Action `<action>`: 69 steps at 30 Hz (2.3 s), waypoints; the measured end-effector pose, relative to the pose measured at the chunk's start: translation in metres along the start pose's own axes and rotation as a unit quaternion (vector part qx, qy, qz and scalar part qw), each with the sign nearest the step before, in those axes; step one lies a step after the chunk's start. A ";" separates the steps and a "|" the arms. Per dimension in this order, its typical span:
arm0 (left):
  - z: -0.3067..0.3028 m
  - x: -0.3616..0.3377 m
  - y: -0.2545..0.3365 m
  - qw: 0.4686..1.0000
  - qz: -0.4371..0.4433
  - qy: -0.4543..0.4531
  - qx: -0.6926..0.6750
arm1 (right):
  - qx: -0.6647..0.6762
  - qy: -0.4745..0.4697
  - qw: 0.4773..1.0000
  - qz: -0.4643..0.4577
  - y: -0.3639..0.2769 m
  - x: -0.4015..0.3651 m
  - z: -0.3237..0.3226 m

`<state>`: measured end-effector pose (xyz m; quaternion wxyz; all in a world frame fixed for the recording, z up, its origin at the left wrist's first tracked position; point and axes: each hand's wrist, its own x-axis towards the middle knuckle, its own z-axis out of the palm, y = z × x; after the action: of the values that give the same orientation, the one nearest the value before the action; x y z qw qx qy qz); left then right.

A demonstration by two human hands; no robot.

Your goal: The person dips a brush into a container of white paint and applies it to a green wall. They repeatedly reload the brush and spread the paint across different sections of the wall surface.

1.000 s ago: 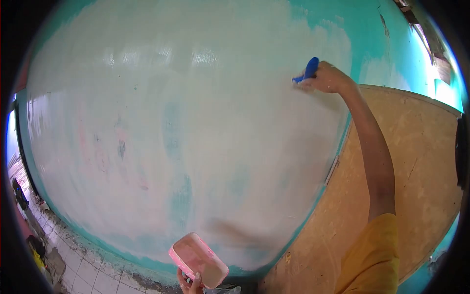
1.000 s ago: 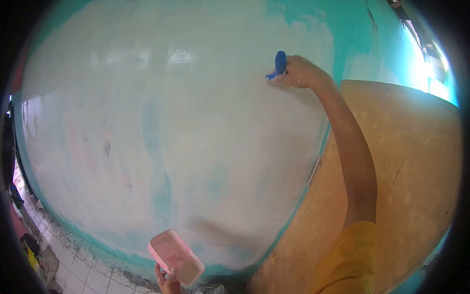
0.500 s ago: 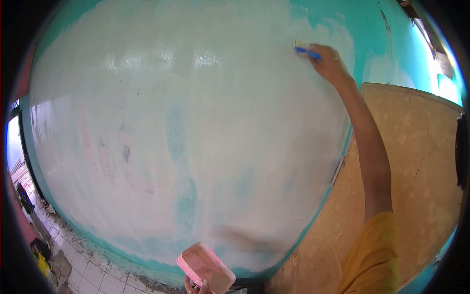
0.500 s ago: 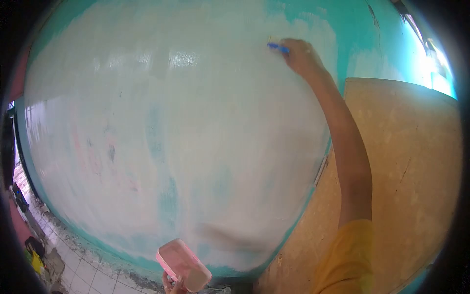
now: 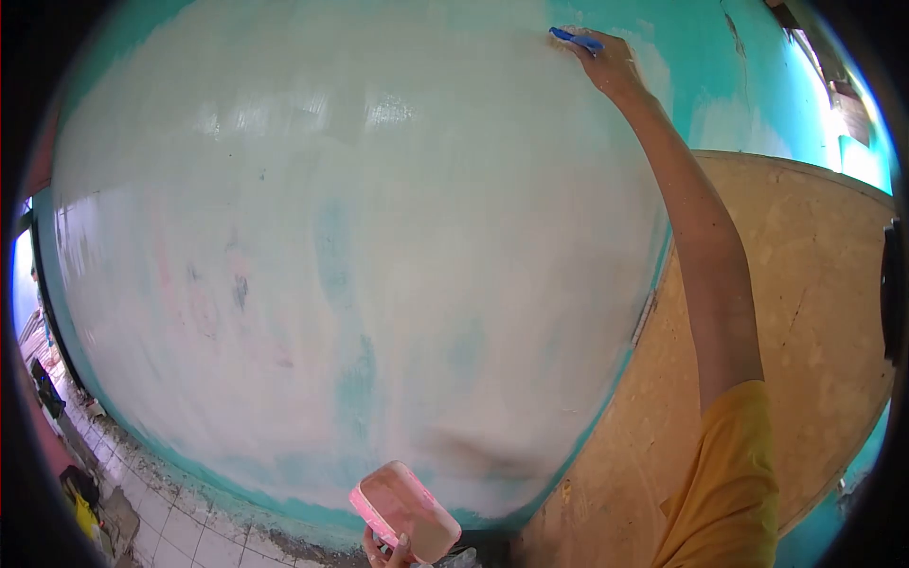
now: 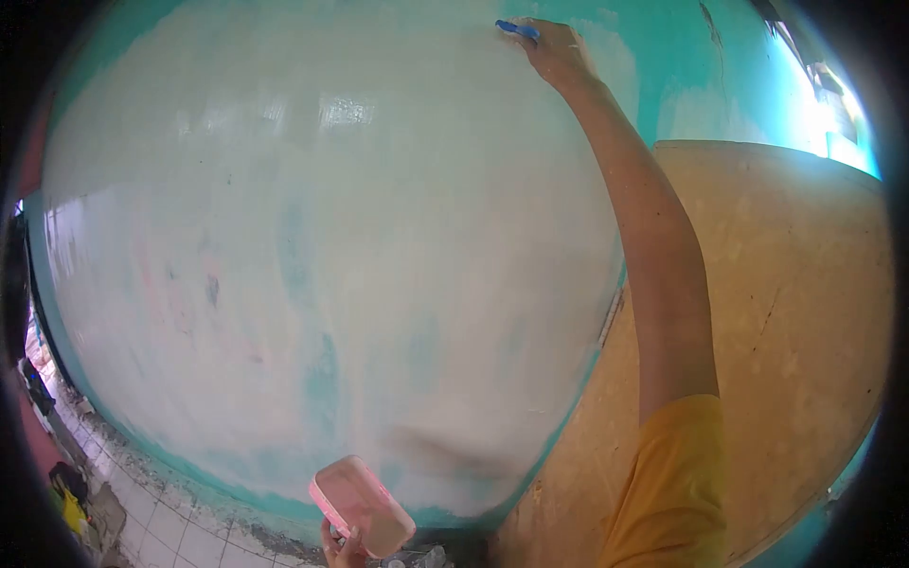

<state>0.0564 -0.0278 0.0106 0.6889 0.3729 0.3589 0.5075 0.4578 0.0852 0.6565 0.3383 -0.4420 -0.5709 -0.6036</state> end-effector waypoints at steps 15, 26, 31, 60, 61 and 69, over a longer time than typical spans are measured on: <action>-0.011 -0.026 0.019 0.998 0.031 0.052 -0.036 | 0.006 -0.261 0.964 0.055 -0.062 -0.044 -0.025; -0.025 -0.020 0.017 0.999 0.039 0.025 -0.002 | -0.065 -0.145 0.987 0.016 -0.089 -0.114 -0.006; -0.015 -0.009 0.031 0.992 0.043 0.020 -0.114 | 0.046 -0.273 0.955 0.108 -0.166 -0.201 -0.044; -0.062 0.047 0.077 0.986 0.082 -0.137 -0.039 | 0.498 -0.257 0.564 0.606 -0.504 -0.441 -0.170; -0.065 0.047 0.077 0.986 0.080 -0.141 -0.037 | 0.489 -0.265 0.580 0.595 -0.508 -0.439 -0.167; -0.092 0.049 0.088 0.972 0.109 -0.210 -0.011 | 0.448 -0.293 0.566 0.627 -0.551 -0.425 -0.161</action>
<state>-0.0504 0.0519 0.0396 0.6932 0.5006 0.1582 0.4938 0.0926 -0.0496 0.0577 0.6002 -0.6337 -0.4157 0.2556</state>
